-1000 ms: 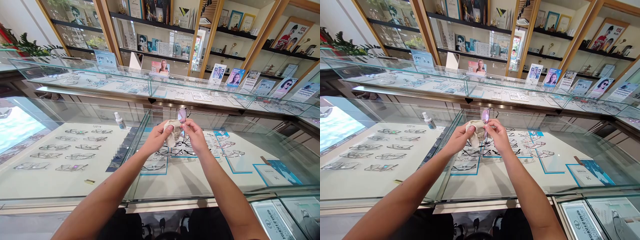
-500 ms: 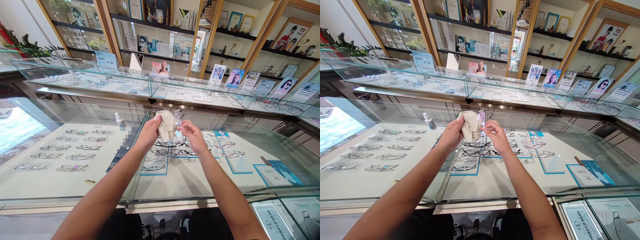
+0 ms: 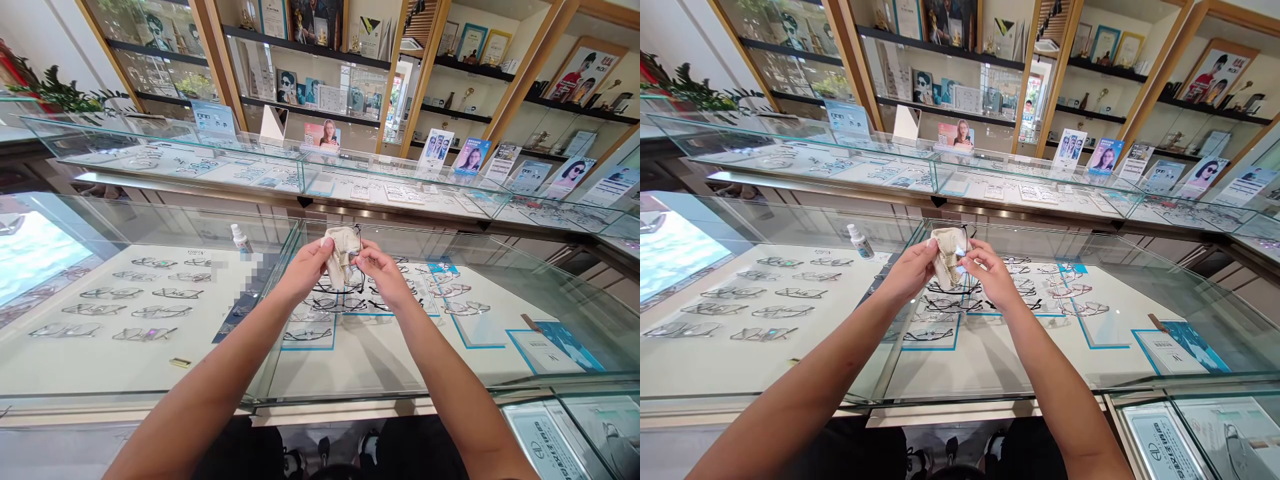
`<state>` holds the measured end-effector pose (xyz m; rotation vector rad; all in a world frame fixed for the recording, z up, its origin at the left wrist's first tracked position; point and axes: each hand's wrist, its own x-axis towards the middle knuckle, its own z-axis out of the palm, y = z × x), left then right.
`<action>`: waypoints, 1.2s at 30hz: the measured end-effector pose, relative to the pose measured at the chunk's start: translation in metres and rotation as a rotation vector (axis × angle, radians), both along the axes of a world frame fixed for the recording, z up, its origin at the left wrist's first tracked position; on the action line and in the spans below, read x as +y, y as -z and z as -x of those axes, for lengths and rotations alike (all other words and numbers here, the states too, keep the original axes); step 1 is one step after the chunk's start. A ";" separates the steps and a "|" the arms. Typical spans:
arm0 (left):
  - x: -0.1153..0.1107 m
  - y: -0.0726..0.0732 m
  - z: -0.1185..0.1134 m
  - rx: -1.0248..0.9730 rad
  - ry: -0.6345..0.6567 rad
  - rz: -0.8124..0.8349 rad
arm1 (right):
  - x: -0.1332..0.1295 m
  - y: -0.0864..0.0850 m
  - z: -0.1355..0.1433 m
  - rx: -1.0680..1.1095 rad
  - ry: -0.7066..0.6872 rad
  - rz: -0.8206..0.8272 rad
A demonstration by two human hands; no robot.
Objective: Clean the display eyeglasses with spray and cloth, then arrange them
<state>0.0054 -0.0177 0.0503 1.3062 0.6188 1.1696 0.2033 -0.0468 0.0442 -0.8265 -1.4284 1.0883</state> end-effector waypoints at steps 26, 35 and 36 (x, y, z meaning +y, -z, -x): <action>-0.008 0.003 -0.008 0.024 -0.031 -0.088 | 0.000 0.016 0.016 -0.034 -0.040 0.089; -0.006 0.005 -0.009 -0.002 -0.102 -0.041 | -0.005 0.016 0.022 0.003 0.001 0.061; -0.004 0.003 -0.006 0.013 -0.049 -0.041 | -0.004 0.015 0.021 0.014 0.015 0.069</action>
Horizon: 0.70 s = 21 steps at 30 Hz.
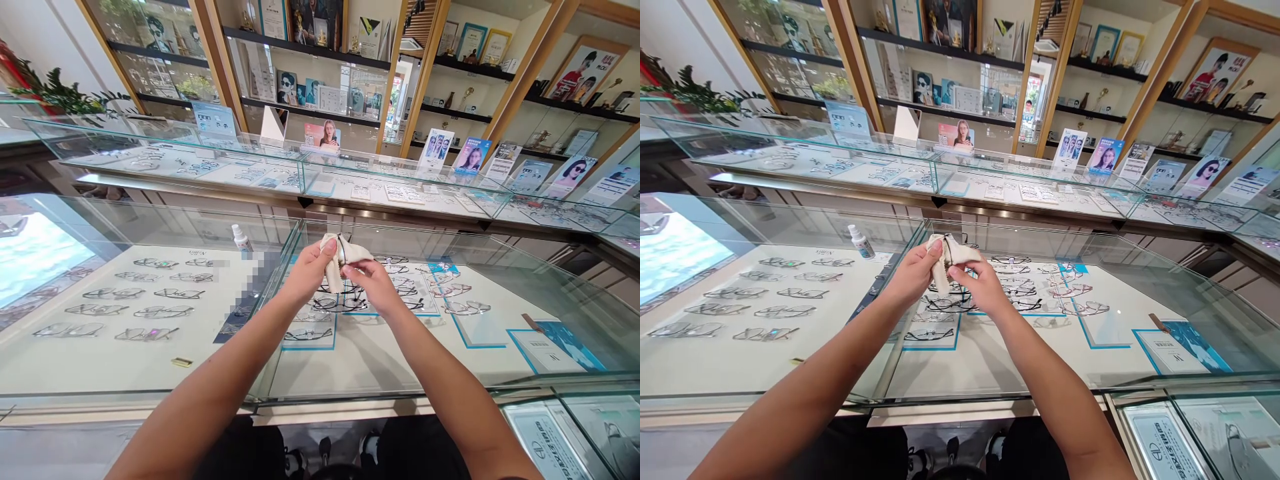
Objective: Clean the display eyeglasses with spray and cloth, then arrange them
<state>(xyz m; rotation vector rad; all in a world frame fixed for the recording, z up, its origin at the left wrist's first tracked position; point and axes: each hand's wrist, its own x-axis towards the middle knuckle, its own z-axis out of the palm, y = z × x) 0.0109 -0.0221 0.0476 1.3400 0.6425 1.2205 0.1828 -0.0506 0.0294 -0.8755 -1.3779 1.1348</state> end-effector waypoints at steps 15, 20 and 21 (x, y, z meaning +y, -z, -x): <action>0.004 -0.062 -0.006 -0.026 -0.077 -0.257 | 0.000 -0.069 0.003 0.087 -0.140 -0.058; 0.012 -0.114 0.005 0.012 0.105 -0.330 | 0.009 -0.132 -0.019 -0.087 -0.174 -0.177; 0.010 -0.120 0.007 0.019 0.134 -0.336 | 0.009 -0.141 -0.025 -0.114 -0.195 -0.181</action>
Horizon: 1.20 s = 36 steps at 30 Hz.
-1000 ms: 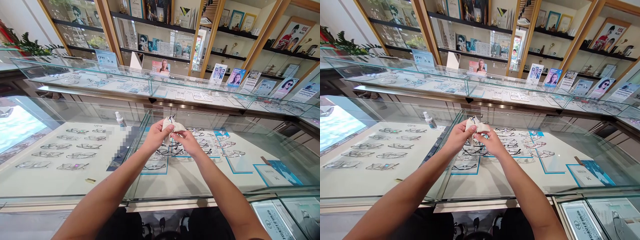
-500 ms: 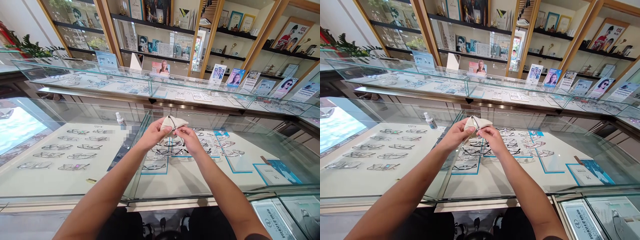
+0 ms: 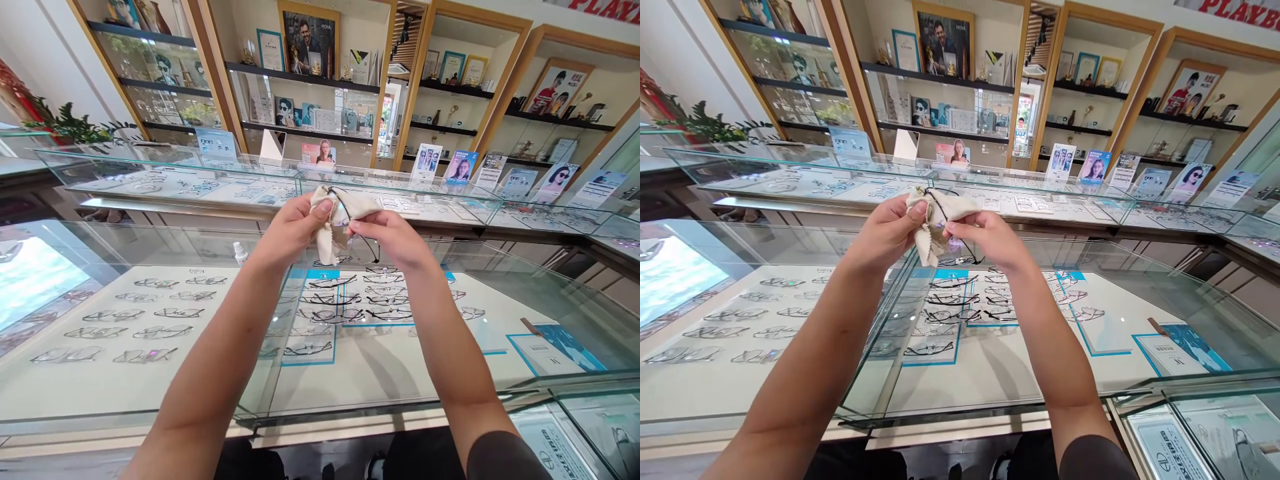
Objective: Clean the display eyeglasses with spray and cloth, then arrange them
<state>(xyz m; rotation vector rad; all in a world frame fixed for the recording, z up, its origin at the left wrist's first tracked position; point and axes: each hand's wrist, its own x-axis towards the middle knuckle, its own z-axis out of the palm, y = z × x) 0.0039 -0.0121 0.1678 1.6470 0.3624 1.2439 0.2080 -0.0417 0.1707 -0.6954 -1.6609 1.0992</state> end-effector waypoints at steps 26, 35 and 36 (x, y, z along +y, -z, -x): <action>0.002 0.010 0.014 0.053 0.058 0.089 | 0.007 0.006 -0.007 -0.005 -0.056 0.090; 0.001 0.023 -0.014 -0.125 -0.132 0.009 | 0.007 0.012 0.008 0.019 -0.093 0.119; 0.002 0.025 -0.015 -0.136 -0.174 0.009 | 0.006 0.012 0.010 0.012 -0.099 0.126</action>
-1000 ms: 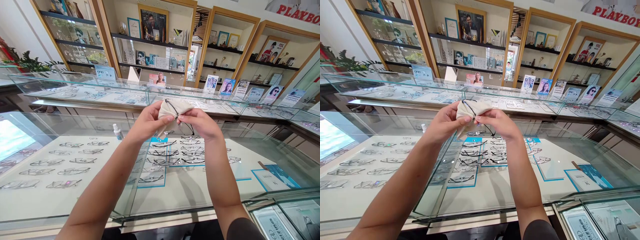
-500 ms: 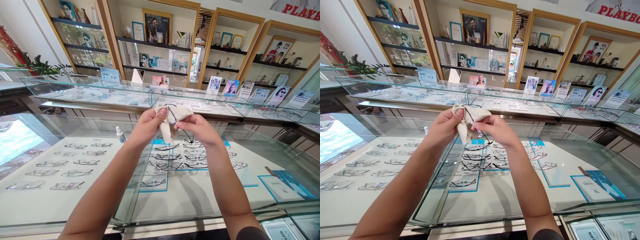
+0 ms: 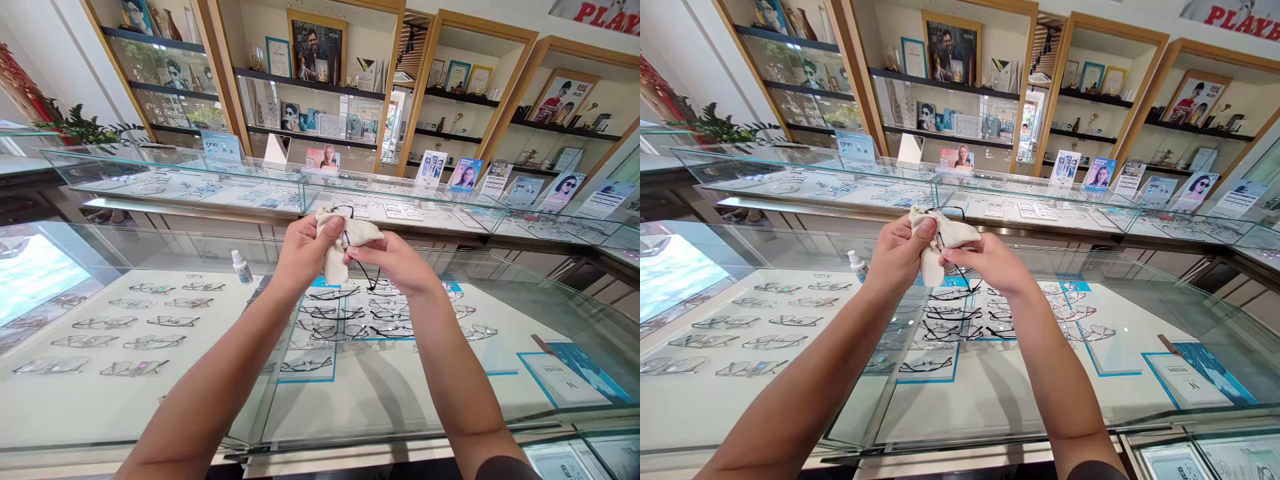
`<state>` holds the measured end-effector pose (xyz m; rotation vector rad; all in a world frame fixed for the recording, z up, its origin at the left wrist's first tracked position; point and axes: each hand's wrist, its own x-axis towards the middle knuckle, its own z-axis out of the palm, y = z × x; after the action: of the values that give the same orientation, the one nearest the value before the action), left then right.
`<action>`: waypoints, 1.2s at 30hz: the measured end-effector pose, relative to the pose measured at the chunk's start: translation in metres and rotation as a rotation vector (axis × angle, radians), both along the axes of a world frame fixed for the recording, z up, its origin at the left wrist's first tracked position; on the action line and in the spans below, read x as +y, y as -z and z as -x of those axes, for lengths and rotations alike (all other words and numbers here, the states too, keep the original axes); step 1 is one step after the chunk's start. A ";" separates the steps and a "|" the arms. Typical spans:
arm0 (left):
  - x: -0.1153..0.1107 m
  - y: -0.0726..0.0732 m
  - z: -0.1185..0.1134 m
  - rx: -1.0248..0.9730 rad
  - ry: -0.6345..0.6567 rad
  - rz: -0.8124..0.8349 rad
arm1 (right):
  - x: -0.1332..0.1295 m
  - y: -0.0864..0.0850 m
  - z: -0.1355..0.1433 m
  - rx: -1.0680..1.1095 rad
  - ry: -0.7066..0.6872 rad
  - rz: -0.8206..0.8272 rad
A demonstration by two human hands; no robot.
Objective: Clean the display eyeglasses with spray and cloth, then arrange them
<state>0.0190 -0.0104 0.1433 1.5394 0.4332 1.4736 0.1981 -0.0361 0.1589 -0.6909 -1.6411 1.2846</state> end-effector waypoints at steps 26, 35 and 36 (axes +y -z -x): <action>0.009 -0.006 0.010 0.034 0.128 0.122 | 0.010 0.004 0.002 0.089 0.040 0.029; 0.007 -0.007 0.015 0.060 0.223 0.093 | 0.013 0.004 -0.003 0.085 0.083 0.041; 0.006 -0.006 0.012 0.050 0.197 0.088 | 0.012 0.004 -0.001 0.083 0.070 0.030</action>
<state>0.0068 -0.0044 0.1493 1.5070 0.3597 1.2511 0.1988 -0.0237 0.1547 -0.6975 -1.5212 1.2732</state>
